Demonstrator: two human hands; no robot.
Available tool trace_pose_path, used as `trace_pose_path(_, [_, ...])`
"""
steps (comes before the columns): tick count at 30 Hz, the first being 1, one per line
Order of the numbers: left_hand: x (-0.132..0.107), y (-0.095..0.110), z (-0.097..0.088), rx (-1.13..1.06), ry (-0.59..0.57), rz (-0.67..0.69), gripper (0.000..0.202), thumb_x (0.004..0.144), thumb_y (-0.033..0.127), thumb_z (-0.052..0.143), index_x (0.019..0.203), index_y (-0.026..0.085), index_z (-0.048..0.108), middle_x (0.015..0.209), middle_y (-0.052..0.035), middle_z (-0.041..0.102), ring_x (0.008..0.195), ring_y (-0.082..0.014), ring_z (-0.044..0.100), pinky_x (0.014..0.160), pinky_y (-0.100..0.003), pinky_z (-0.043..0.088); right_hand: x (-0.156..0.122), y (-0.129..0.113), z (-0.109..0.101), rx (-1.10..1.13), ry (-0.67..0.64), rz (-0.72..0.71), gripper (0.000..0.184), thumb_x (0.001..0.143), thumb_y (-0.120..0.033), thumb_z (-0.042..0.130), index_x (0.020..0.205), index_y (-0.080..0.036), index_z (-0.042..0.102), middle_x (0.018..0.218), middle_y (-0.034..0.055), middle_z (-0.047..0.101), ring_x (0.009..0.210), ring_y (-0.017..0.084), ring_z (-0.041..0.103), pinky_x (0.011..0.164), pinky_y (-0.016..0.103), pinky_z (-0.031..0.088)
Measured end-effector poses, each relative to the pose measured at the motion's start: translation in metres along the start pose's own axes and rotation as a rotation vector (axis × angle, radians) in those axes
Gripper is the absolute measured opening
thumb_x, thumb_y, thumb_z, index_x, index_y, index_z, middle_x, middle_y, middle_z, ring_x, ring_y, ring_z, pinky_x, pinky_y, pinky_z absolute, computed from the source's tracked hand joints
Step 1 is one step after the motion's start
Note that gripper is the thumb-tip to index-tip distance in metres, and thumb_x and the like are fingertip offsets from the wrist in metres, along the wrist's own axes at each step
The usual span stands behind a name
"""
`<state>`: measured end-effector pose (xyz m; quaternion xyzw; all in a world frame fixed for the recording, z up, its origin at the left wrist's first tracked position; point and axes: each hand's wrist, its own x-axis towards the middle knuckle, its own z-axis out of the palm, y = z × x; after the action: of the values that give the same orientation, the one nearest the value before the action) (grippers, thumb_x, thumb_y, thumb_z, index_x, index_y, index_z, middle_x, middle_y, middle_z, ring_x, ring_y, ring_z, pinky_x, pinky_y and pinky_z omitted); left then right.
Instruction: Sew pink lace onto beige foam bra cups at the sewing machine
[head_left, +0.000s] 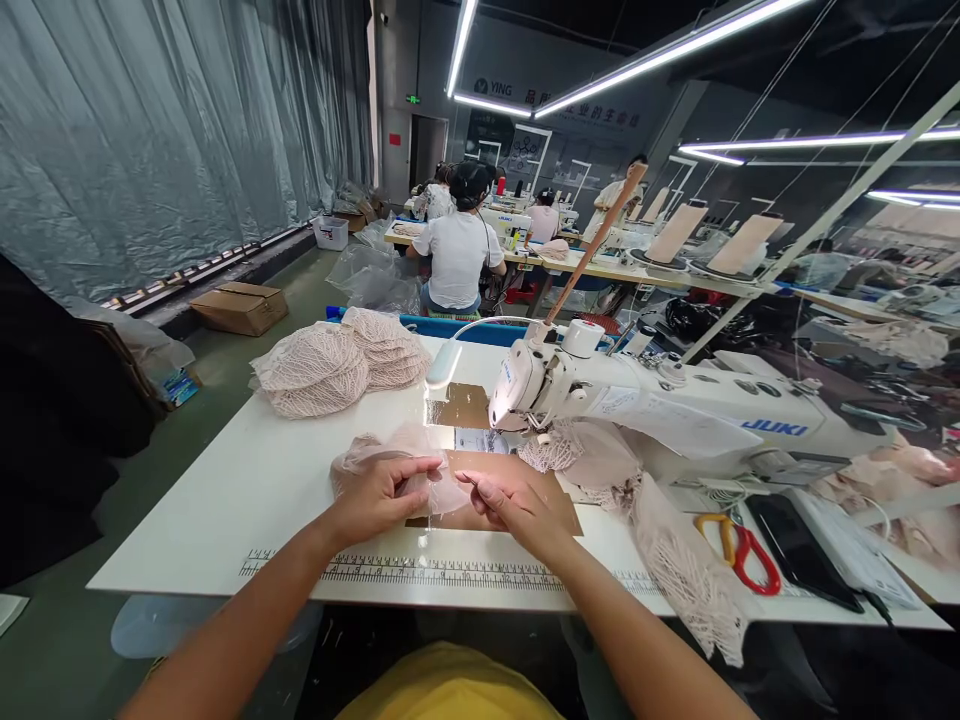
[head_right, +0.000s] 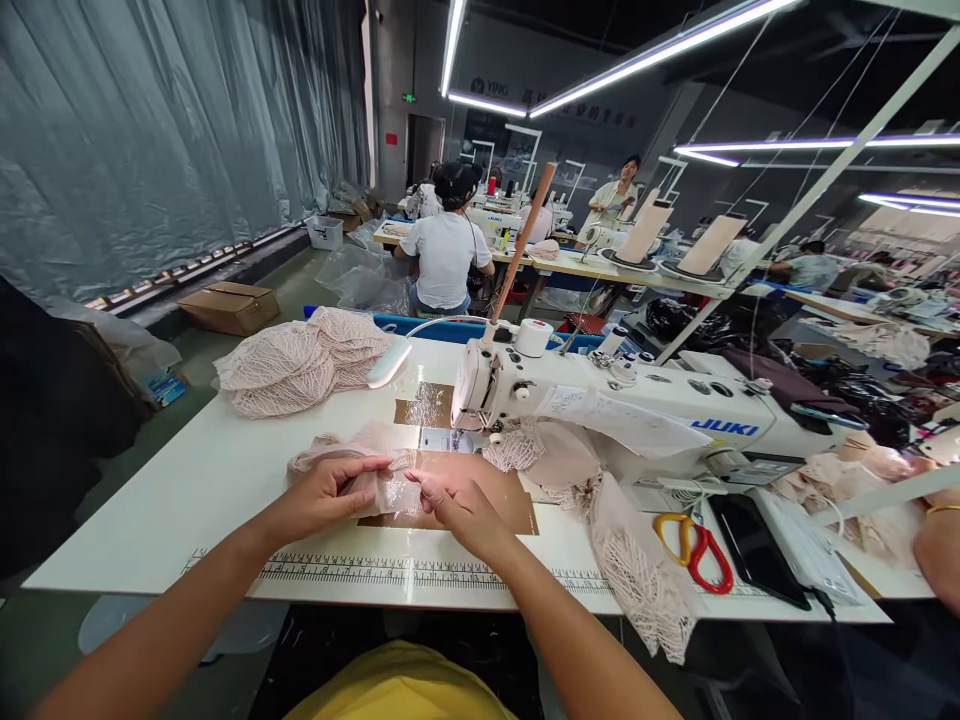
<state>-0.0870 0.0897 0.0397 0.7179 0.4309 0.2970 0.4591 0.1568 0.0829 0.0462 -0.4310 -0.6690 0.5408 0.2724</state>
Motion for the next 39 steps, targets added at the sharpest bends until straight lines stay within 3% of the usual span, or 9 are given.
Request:
trace_pose_path(7, [0.0, 0.001, 0.001, 0.026, 0.002, 0.007, 0.048, 0.082, 0.026, 0.057, 0.13, 0.025, 0.055, 0.125, -0.0025, 0.062, 0.116, -0.024, 0.055, 0.104, -0.036, 0.039, 0.008, -0.01, 0.006, 0.036, -0.029, -0.091, 0.049, 0.087, -0.057, 0.048, 0.117, -0.021, 0.064, 0.083, 0.0016, 0.053, 0.055, 0.008, 0.032, 0.05, 0.023, 0.026])
trace_pose_path(15, [0.001, -0.001, 0.002, -0.01, 0.026, 0.043, 0.053, 0.082, 0.028, 0.059, 0.134, 0.026, 0.051, 0.133, -0.0026, 0.057, 0.124, -0.0236, 0.051, 0.106, -0.034, 0.039, 0.015, -0.004, 0.022, 0.28, -0.018, -0.017, 0.049, 0.084, -0.057, 0.054, 0.116, -0.021, 0.064, 0.102, 0.0049, 0.058, 0.052, 0.005, 0.029, 0.049, 0.023, 0.027])
trace_pose_path(22, [0.002, -0.008, 0.004, -0.061, 0.081, 0.085, 0.054, 0.083, 0.031, 0.059, 0.135, 0.021, 0.049, 0.132, -0.0055, 0.057, 0.126, -0.0235, 0.049, 0.111, -0.036, 0.035, 0.018, 0.017, 0.029, 0.299, -0.114, 0.052, 0.045, 0.083, -0.055, 0.058, 0.109, -0.02, 0.066, 0.086, 0.0023, 0.058, 0.053, 0.005, 0.032, 0.047, 0.021, 0.025])
trace_pose_path(28, [0.0, -0.003, 0.006, -0.063, 0.037, 0.065, 0.056, 0.082, 0.024, 0.058, 0.137, 0.023, 0.048, 0.135, -0.0047, 0.055, 0.127, -0.0238, 0.048, 0.111, -0.036, 0.035, 0.016, 0.008, 0.021, 0.325, -0.097, 0.045, 0.047, 0.082, -0.057, 0.058, 0.106, -0.017, 0.066, 0.089, 0.0047, 0.061, 0.054, 0.005, 0.033, 0.047, 0.02, 0.026])
trace_pose_path(34, [-0.001, 0.0, 0.006, -0.059, -0.012, 0.052, 0.062, 0.08, 0.023, 0.06, 0.14, 0.022, 0.043, 0.14, -0.005, 0.049, 0.13, -0.0251, 0.045, 0.112, -0.038, 0.033, 0.015, 0.004, 0.012, 0.313, -0.037, 0.049, 0.047, 0.082, -0.054, 0.059, 0.113, -0.018, 0.063, 0.081, 0.0016, 0.059, 0.053, 0.006, 0.03, 0.05, 0.021, 0.028])
trace_pose_path(39, [-0.001, -0.001, 0.005, -0.053, -0.022, 0.047, 0.064, 0.079, 0.02, 0.059, 0.141, 0.022, 0.042, 0.143, -0.0052, 0.047, 0.131, -0.0253, 0.043, 0.112, -0.039, 0.031, 0.016, -0.001, 0.014, 0.321, -0.061, 0.073, 0.046, 0.08, -0.052, 0.063, 0.112, -0.019, 0.065, 0.077, -0.0003, 0.055, 0.058, 0.007, 0.039, 0.056, 0.02, 0.036])
